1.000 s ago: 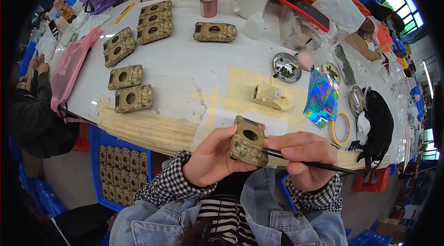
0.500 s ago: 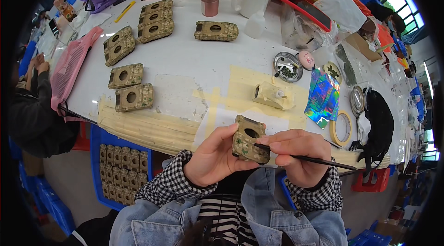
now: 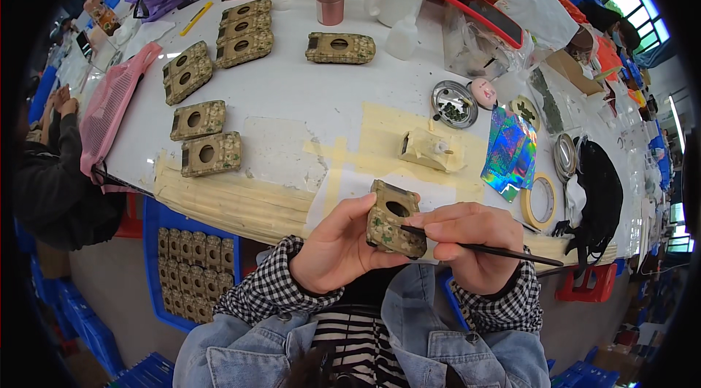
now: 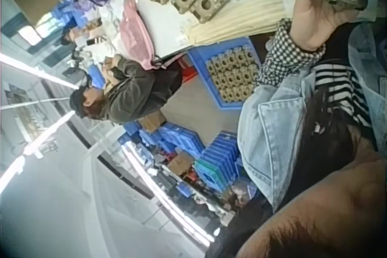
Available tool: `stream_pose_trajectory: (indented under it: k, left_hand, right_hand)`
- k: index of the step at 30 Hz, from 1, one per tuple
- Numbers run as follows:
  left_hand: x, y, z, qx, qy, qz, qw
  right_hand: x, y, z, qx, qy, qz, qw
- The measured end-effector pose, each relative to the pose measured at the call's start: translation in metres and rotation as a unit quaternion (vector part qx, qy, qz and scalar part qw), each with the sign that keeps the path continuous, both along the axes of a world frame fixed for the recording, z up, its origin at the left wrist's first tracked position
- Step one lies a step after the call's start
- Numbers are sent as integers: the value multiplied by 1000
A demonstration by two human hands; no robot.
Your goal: Detailing and painting small camouflage patterns or components on model tank hulls.
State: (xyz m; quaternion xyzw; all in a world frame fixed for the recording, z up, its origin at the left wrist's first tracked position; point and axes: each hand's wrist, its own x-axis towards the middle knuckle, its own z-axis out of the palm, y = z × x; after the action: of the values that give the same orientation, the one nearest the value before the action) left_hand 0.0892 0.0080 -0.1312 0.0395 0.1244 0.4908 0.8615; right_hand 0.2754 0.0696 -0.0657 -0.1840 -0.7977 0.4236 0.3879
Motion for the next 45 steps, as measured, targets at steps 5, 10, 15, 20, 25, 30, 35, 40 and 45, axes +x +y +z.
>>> stream_pose_trajectory:
  k: [5, 10, 15, 20, 25, 30, 35, 40, 45]
  left_hand:
    - [0, 0, 0, -3, -3, 1, 1000]
    - [0, 0, 0, -4, -4, 1, 1000]
    - [-1, 1, 2, -3, -6, -3, 1000]
    - [-1, 0, 1, -7, -9, 0, 1000]
    - [-1, 0, 2, -4, 5, 0, 1000]
    - [0, 0, 1, -7, 7, 2, 1000]
    - [0, 0, 1, -4, 1, 2, 1000]
    - [0, 0, 0, -2, -8, 4, 1000]
    - [1, 0, 2, -7, 15, 8, 1000]
  right_hand:
    - [-1, 1, 1, 9, -2, 1, 1000]
    - [-1, 1, 1, 3, 1, 3, 1000]
    - [0, 0, 1, -5, 8, 1, 1000]
    - [0, 0, 1, -2, 5, 1, 1000]
    - [0, 0, 0, 3, 6, 2, 1000]
    - [0, 0, -2, -1, 6, 3, 1000]
    - [-1, 0, -2, -2, 8, 2, 1000]
    - [0, 1, 1, 5, -4, 5, 1000]
    - [0, 1, 0, 0, -3, 8, 1000]
